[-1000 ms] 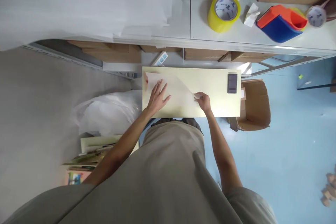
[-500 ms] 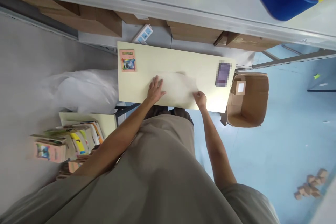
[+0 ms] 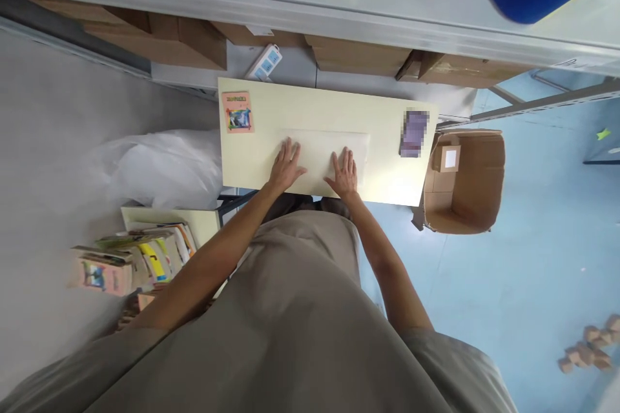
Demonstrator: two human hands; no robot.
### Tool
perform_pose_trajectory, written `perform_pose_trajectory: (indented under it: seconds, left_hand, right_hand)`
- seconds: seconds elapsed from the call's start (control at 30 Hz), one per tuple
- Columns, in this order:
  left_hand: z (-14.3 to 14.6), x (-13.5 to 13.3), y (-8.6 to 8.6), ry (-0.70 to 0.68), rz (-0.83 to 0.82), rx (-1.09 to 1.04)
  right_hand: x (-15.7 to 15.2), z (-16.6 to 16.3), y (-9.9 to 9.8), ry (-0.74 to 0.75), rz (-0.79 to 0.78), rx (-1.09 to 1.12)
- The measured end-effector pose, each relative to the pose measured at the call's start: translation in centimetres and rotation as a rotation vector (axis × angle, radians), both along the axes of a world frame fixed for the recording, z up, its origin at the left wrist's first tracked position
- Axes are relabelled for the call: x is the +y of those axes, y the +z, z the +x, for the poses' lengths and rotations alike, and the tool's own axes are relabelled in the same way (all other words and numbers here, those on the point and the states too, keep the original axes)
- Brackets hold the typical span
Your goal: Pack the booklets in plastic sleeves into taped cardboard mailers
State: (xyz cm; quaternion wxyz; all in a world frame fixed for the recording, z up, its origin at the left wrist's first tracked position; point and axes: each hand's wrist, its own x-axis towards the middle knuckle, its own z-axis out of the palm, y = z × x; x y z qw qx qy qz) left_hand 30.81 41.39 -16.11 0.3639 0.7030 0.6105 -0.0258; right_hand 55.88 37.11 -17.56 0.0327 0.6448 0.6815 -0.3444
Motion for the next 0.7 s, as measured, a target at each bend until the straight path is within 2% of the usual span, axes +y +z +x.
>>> perform_pose_trajectory:
  seconds: [0.13,0.27,0.4,0.47,0.53,0.7]
  left_hand:
    - [-1.8,-1.1,-0.5,-0.123,-0.037,0.014]
    - [-3.4,-1.2,-1.4,-0.197,-0.011,0.018]
    - [-4.6,-0.9,-1.7,-0.235,0.016,-0.064]
    - [-5.8,-0.7,-1.6,-0.230,0.046,-0.128]
    - [-7.9,-0.3,-1.3,-0.170,0.081,-0.176]
    - [-16.0,2.6,-1.3,0.176,0.157,-0.171]
  right_hand:
    - [-0.5,0.3,-0.2,-0.006,-0.012,-0.050]
    - [-0.7,0.4,0.1,-0.008,-0.033,-0.111]
    - [-0.4,-1.8,0.6,-0.065,-0.041,-0.153]
    - [0.1,-4.3,1.0,-0.067,-0.014,-0.131]
    - [0.8,-7.9,1.5,-0.037,0.031,-0.082]
    - [4.4,-19.2,2.1,0.096,0.090,0.083]
